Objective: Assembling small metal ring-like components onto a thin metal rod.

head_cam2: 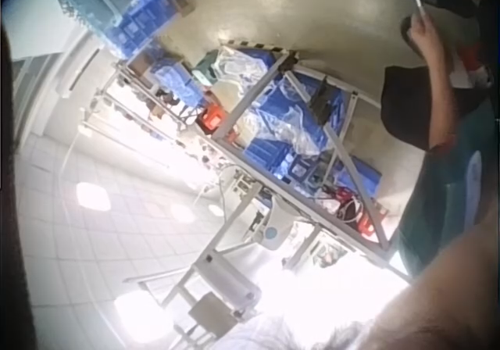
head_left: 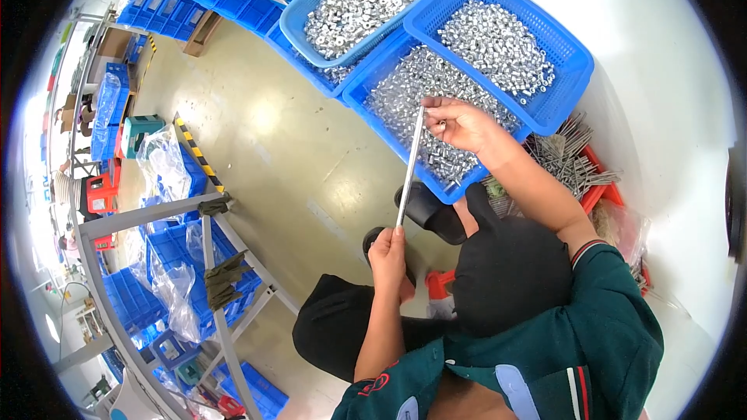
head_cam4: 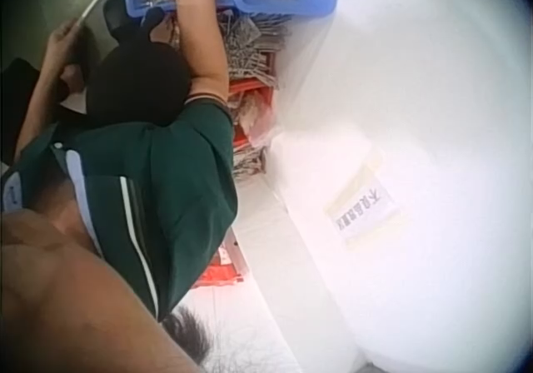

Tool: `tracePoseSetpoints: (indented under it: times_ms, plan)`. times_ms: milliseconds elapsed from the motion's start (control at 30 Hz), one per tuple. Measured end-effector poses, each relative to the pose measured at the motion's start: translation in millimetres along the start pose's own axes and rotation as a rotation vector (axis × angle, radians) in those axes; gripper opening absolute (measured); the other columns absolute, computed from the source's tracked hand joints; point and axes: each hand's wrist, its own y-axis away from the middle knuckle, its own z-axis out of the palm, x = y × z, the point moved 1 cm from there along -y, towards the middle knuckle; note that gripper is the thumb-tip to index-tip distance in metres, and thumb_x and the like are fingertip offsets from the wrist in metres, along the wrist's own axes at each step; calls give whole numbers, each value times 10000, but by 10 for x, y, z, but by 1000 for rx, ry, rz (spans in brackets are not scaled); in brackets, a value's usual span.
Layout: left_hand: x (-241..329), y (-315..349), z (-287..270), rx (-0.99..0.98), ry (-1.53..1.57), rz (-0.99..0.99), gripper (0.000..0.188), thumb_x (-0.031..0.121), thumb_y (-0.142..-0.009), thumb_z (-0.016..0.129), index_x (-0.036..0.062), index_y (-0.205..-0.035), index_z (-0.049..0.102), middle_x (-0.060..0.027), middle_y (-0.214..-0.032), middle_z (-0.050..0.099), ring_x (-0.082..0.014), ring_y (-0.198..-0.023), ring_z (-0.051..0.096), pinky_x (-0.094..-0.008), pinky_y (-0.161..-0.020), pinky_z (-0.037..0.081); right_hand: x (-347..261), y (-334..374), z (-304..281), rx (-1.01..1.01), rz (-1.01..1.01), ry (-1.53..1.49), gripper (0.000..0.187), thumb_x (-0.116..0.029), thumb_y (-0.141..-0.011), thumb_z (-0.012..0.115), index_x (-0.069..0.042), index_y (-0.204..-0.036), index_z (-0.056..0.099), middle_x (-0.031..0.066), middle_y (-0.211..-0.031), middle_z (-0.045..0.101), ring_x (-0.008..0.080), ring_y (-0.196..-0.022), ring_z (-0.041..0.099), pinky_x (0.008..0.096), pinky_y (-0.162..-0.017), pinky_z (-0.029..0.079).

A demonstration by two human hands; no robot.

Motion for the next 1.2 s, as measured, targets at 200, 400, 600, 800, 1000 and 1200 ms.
tracePoseSetpoints:
  times_ms: [200,400,600,800,1000,1200]
  plan:
    - [34,5,1,-22,6,-20,282,245,-883,535,38,-692,531,54,-565,422,-34,-487,353,-198,-434,267,13,20,-31,41,84,29,173,-20,-825,542,5,-996,538,62,-801,552,128,-672,526,222,-561,447]
    - [-63,-22,1,-55,-50,91,288,257,-883,533,37,-698,531,50,-574,437,-39,-498,362,-201,-443,273,-5,22,-55,-32,73,38,203,-43,-876,455,18,-1045,549,65,-843,574,125,-696,532,223,-574,451]
    - [-7,-11,24,-57,-10,9,288,246,-891,519,40,-690,527,56,-578,435,-30,-504,355,-192,-445,261,-77,34,-140,115,26,217,175,-60,-879,455,27,-990,559,81,-869,586,147,-739,562,242,-607,485]
    - [0,1,-12,-17,11,-12,275,233,-885,532,40,-690,530,54,-577,436,-30,-496,353,-191,-446,262,-86,60,-112,134,-6,197,169,-122,-883,492,7,-977,549,102,-889,605,161,-780,608,257,-639,530]
    - [-14,-3,-20,-18,1,26,266,226,-882,539,35,-697,535,54,-586,437,-29,-514,355,-195,-457,265,-143,63,-147,95,34,242,146,-142,-874,525,-10,-931,550,76,-833,589,121,-686,572,207,-509,476]
    - [-23,1,-7,-65,-38,66,282,235,-882,534,36,-684,524,56,-581,421,-36,-520,349,-204,-467,268,-109,46,-148,55,59,43,148,-165,-867,547,-20,-896,552,37,-759,542,83,-614,492,175,-454,396]
